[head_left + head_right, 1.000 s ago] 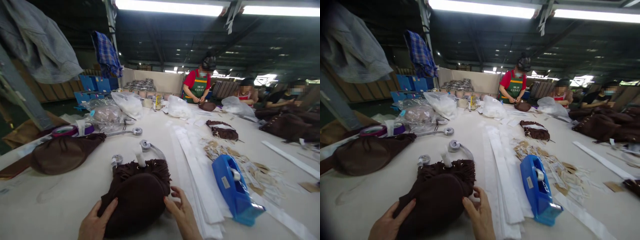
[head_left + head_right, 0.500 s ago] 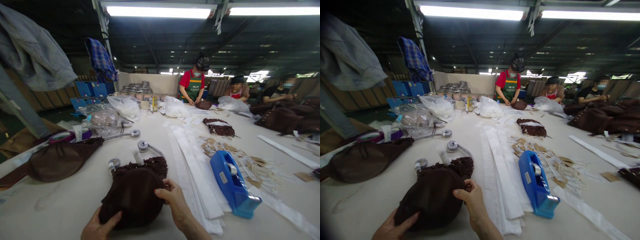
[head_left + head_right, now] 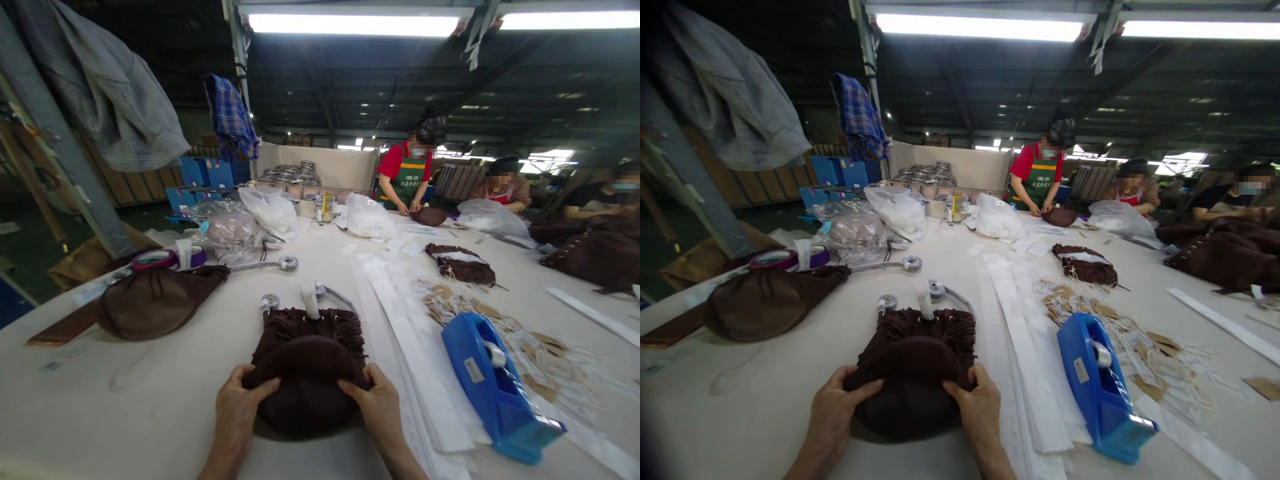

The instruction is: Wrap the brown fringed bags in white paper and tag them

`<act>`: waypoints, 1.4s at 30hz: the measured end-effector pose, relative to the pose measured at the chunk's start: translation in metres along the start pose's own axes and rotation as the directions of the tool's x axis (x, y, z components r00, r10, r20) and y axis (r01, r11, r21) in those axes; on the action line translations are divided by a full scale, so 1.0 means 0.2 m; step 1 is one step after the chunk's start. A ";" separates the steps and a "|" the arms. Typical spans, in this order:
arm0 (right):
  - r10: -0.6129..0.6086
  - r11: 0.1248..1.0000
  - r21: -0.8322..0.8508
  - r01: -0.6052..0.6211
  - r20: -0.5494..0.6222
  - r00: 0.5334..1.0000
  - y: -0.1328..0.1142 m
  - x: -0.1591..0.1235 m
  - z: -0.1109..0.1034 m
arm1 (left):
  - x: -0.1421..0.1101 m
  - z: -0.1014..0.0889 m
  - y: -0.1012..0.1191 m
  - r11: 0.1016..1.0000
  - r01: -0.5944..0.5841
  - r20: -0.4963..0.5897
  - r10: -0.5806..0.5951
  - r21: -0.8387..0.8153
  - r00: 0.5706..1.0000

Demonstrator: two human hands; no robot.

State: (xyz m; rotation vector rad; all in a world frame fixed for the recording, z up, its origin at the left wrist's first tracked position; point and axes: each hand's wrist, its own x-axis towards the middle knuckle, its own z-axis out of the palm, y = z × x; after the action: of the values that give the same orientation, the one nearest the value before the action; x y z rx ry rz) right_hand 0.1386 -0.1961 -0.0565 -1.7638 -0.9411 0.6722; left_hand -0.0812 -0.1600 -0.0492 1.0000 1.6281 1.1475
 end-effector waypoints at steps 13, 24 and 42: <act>0.074 0.932 0.325 -0.162 0.268 0.961 -0.04 0.04 -0.11 | 0.02 0.00 0.05 0.998 -0.042 -0.010 0.042 -0.047 0.999; 0.051 0.981 0.185 -0.052 0.009 0.999 -0.02 0.05 -0.02 | 0.07 0.00 0.02 0.944 -0.160 -0.053 0.183 0.290 0.982; -0.007 0.930 0.359 -0.080 0.234 0.972 -0.03 0.09 -0.12 | 0.10 -0.03 0.07 0.986 -0.165 0.105 0.164 0.002 0.981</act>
State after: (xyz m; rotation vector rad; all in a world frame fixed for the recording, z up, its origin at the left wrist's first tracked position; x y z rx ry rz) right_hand 0.1652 -0.1918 -0.0424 -1.3928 -0.8715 1.0265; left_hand -0.0898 -0.1398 -0.0379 1.2003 1.4919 1.1760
